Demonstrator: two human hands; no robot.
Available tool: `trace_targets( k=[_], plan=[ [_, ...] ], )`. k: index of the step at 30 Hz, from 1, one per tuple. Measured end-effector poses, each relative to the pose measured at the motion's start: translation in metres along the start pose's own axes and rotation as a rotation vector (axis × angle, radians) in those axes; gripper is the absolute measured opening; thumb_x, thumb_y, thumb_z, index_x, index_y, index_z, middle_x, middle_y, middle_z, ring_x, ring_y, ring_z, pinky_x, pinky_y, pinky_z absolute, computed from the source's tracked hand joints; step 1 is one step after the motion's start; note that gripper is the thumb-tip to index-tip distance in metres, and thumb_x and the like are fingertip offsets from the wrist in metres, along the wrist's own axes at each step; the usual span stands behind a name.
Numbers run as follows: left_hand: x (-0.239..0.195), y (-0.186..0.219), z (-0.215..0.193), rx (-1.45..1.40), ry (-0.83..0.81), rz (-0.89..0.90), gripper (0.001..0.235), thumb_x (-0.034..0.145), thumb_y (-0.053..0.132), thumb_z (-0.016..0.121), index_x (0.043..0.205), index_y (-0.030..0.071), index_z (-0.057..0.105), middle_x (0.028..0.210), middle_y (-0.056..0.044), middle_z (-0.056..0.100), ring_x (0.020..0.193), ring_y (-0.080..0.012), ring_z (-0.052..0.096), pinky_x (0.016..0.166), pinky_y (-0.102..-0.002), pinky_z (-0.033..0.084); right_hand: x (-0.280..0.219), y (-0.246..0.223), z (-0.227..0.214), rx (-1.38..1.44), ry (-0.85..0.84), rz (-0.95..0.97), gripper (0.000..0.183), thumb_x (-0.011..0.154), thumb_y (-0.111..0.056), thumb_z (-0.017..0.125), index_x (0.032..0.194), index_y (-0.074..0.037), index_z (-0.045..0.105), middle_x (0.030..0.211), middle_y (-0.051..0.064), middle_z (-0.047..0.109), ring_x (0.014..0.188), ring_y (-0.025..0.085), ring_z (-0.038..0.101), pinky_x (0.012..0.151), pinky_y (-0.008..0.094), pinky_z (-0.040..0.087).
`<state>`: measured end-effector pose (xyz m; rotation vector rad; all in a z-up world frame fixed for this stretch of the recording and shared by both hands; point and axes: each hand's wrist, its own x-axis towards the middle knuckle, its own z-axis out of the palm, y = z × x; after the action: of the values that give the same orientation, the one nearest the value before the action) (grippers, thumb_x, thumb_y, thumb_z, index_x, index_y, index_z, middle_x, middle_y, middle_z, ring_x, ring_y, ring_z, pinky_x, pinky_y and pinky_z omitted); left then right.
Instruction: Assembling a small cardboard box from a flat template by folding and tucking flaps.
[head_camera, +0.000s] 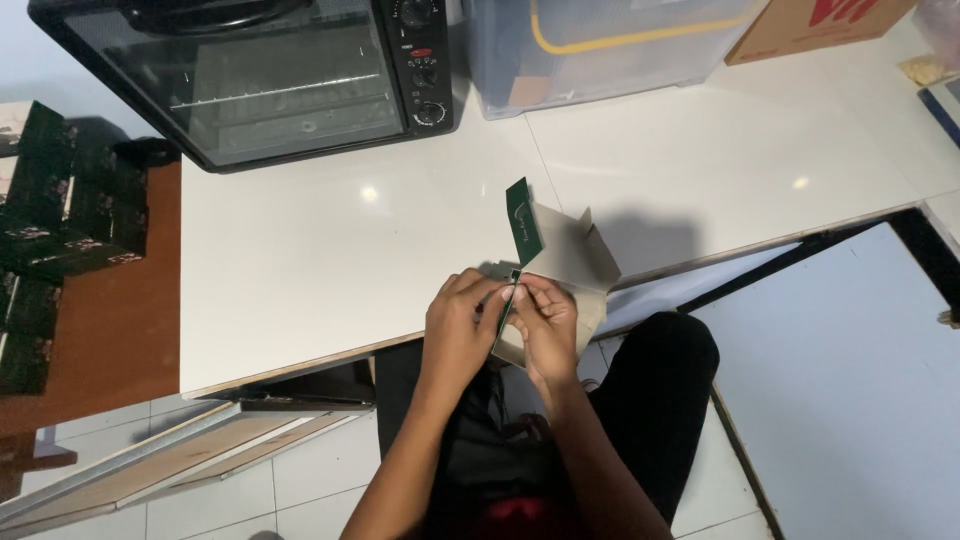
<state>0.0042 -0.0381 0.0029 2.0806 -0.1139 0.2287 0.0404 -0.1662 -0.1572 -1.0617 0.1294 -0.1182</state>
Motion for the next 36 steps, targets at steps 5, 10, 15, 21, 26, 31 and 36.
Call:
trace_targets(
  k=[5,10,15,21,26,31,36],
  plan=[
    [-0.006,0.012,-0.002,0.228,-0.045,0.09,0.032,0.094,0.026,0.071,0.106,-0.004,0.075,0.1,-0.019,0.07,0.102,-0.0346,0.066,0.078,-0.045,0.058,-0.004,-0.005,0.012,0.037,-0.042,0.034,0.025,0.098,0.007,0.058,0.121,0.0,0.064,0.102,0.004,0.064,0.092,0.011,0.063,0.077,0.02,0.06],
    [0.0,-0.016,0.018,0.199,0.044,-0.043,0.019,0.093,0.006,0.066,0.104,-0.007,0.072,0.096,-0.025,0.073,0.087,-0.0417,0.073,0.072,-0.049,0.061,-0.026,-0.063,0.046,-0.736,-0.231,-0.263,0.039,0.095,0.012,0.055,0.132,0.002,0.066,0.132,0.023,0.067,0.126,0.038,0.061,0.101,0.043,0.053],
    [0.014,-0.016,0.011,0.216,-0.004,-0.108,0.026,0.092,-0.002,0.06,0.117,0.0,0.055,0.09,-0.028,0.074,0.085,-0.0457,0.074,0.074,-0.053,0.06,-0.032,-0.091,0.055,-1.033,-0.518,-0.217,0.05,0.09,0.011,0.053,0.139,0.001,0.064,0.15,0.023,0.052,0.136,0.044,0.048,0.11,0.053,0.045],
    [0.05,-0.042,0.011,0.451,-0.01,-0.09,0.04,0.083,0.001,0.068,0.122,0.009,0.061,0.082,-0.022,0.075,0.077,-0.0426,0.075,0.069,-0.051,0.06,-0.054,-0.11,0.028,-1.043,-0.246,-0.561,0.03,0.091,-0.008,0.07,0.12,-0.006,0.074,0.111,0.011,0.071,0.102,0.032,0.067,0.089,0.043,0.054],
    [0.054,-0.024,0.003,0.517,0.096,0.008,0.061,0.071,-0.004,0.081,0.129,0.006,0.061,0.1,-0.024,0.074,0.099,-0.0446,0.07,0.079,-0.057,0.057,-0.045,-0.087,-0.026,-0.946,0.102,-0.483,0.049,0.088,-0.032,0.08,0.123,-0.006,0.059,0.082,0.005,0.056,0.069,0.022,0.053,0.064,0.037,0.047],
    [0.026,0.001,0.027,0.274,-0.204,0.04,0.04,0.088,0.043,0.072,0.107,0.009,0.065,0.092,-0.018,0.07,0.093,-0.0434,0.068,0.081,-0.054,0.052,-0.049,-0.053,-0.033,-0.782,-0.043,-0.13,0.038,0.095,-0.031,0.073,0.112,-0.007,0.049,0.075,0.003,0.049,0.068,0.017,0.048,0.068,0.033,0.042],
    [0.02,0.015,0.008,0.245,-0.528,0.007,0.06,0.087,0.035,0.074,0.134,0.007,0.049,0.105,-0.025,0.071,0.102,-0.049,0.067,0.088,-0.061,0.051,-0.067,-0.067,0.013,-0.742,-0.07,-0.09,0.052,0.089,-0.021,0.077,0.125,-0.007,0.041,0.098,0.018,0.056,0.091,0.031,0.06,0.081,0.046,0.052]
  ],
)
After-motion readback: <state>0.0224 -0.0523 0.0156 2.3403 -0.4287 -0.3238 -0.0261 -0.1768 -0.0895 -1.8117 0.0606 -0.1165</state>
